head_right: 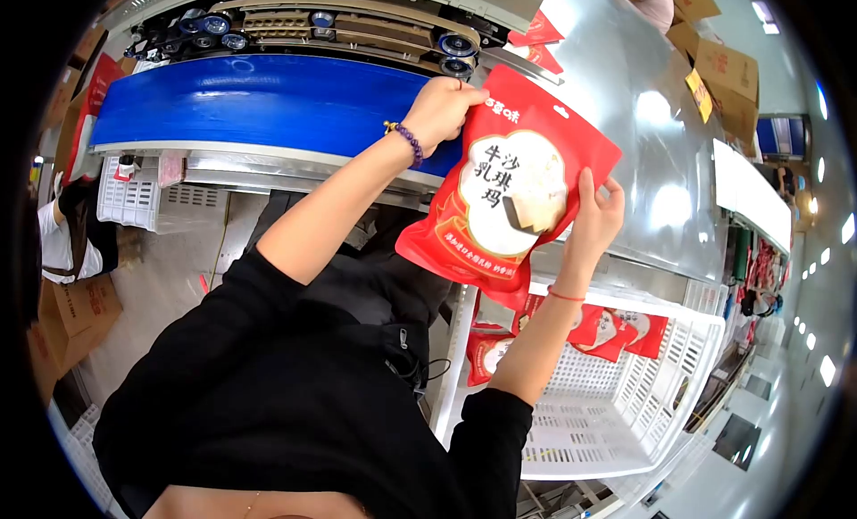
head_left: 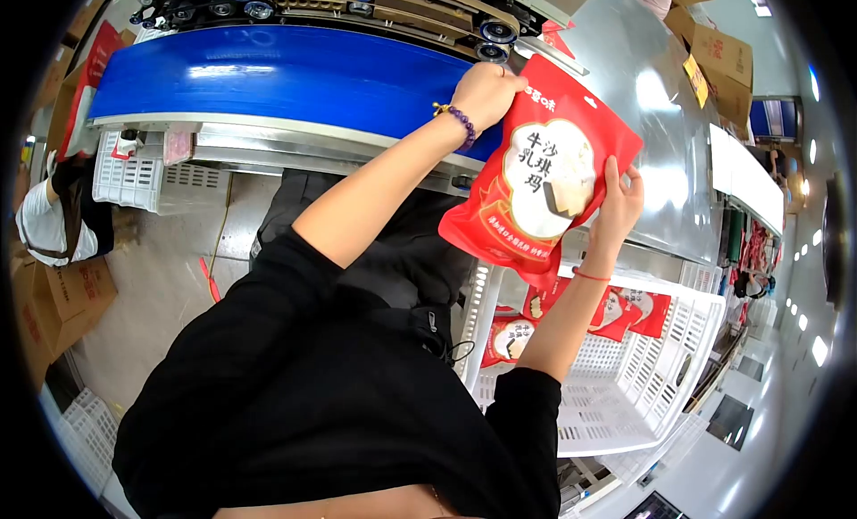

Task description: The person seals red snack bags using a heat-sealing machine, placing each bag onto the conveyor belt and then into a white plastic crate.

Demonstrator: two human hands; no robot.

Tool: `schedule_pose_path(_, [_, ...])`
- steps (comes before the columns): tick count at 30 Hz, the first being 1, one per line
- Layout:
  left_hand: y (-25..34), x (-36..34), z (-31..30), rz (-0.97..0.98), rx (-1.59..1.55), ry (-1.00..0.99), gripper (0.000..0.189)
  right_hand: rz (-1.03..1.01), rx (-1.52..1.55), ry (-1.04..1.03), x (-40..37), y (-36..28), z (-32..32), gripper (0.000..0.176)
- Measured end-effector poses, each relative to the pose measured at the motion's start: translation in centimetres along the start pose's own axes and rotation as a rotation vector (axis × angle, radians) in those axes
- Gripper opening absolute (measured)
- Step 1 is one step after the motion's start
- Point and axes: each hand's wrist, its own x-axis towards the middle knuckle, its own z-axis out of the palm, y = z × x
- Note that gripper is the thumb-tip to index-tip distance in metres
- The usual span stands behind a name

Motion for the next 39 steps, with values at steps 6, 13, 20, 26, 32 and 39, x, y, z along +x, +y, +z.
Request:
schedule_pose_path(6, [-0.3,3.0,-4.8,0.138,0.193,0.258,0.023,-0.009,-0.046,-0.068,4.2,1.6,5.5,0.029])
schedule_pose_path(13, [1.6,0.9,-9.2,0.205,0.382,0.328,0.035,0.044,0.092,-0.158,3.3,0.5,9.8,0.031])
schedule_pose_path(20, [7.5,-7.9,-13.8,0.367,0.830,0.322,0.035,0.026,0.036,-0.236,2.7,-0.1,10.7,0.030])
schedule_pose_path(26, [10.7,-15.0,-10.0,0.582,0.156,0.438,0.026,0.139,0.225,-0.701,-5.4,-1.9,2.4,0.034])
schedule_pose_path(32, [9.2,-16.8,-2.0,0.643,0.516,-0.215,0.019,0.638,-0.045,-0.480,-15.2,3.6,-19.3,0.031])
schedule_pose_path(39, [6.9,-16.7,1.8,0.531,0.640,-0.428,0.018,0.847,-0.289,0.809,-25.2,24.3,-38.1,0.069])
